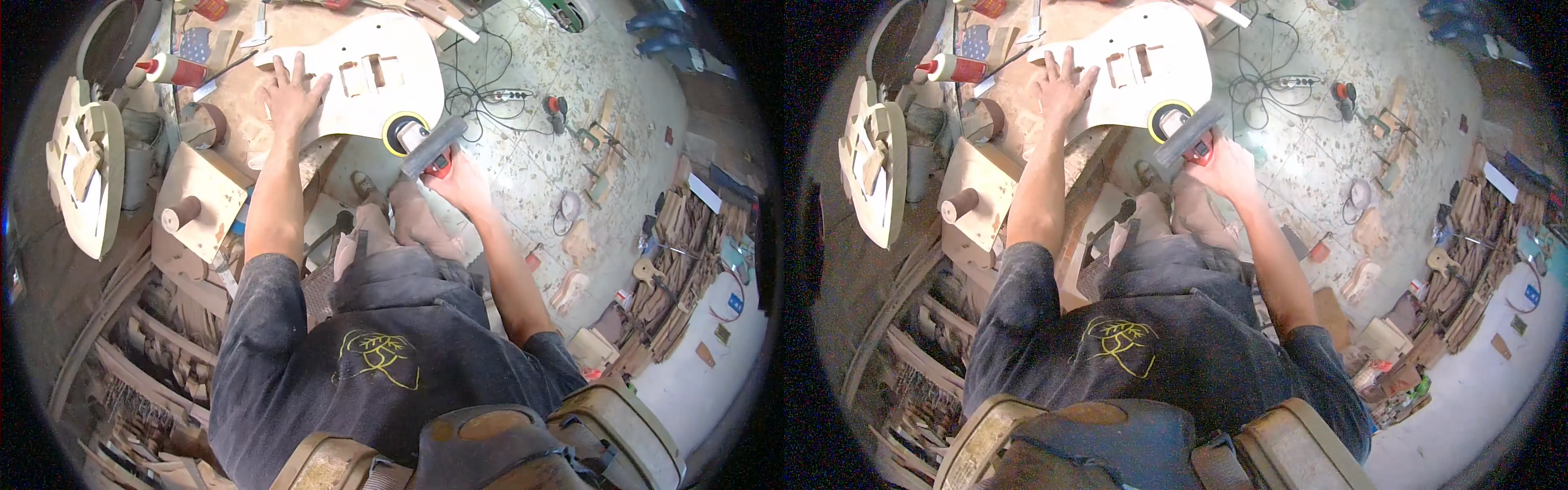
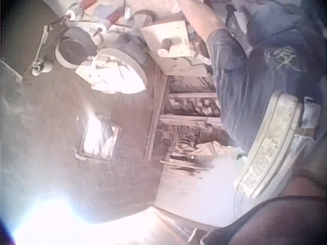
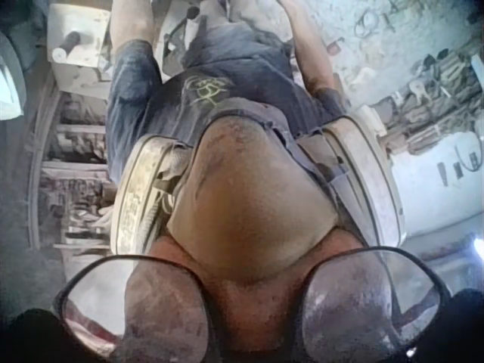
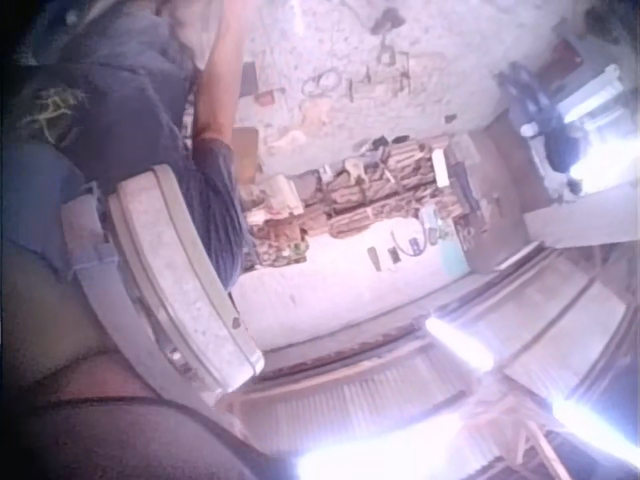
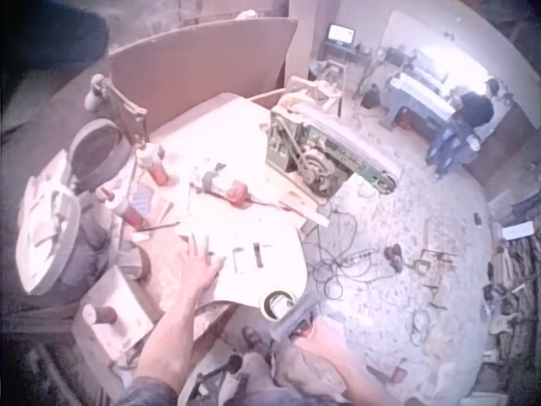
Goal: The person sands the surface and edges of a wooden guitar body using a power sander, holding the guitar with one hand and moving the tool across the wood while occasionally turning the instrument.
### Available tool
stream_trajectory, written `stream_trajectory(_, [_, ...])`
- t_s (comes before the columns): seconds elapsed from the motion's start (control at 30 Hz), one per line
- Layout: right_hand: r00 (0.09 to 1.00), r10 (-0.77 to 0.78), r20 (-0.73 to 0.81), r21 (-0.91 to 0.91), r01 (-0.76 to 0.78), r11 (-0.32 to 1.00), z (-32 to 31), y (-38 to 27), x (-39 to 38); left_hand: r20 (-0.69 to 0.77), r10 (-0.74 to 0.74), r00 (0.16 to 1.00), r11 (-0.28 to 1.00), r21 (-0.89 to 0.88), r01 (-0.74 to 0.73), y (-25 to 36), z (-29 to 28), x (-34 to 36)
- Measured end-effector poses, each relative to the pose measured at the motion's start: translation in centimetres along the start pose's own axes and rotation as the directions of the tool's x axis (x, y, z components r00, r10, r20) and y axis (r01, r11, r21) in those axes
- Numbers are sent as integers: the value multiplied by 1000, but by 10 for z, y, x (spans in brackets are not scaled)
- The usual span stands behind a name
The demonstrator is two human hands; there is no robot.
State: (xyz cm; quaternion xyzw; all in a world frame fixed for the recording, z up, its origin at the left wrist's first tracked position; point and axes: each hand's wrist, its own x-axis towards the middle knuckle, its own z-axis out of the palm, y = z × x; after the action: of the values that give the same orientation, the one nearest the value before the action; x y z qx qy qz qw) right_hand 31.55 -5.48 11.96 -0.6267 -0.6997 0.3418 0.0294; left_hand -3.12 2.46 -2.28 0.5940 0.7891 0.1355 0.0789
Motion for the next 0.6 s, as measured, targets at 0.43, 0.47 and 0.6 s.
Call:
stream_trajectory(0.43, [988, 62, -140, -207, -91, 974, -66, 48, 91, -88, 34, 996, 998, 47, -30, 5, -10, -5])
stream_trajectory(0.47, [987, 59, -147, -194, -87, 977, -68, 52, 95, -87, 37, 996, 998, 47, -33, 6, -10, -4])
stream_trajectory(0.6, [990, 103, -98, -165, -118, 979, -54, 42, 77, -15, -15, 1000, 1000, 19, 16, 10, -14, -4])
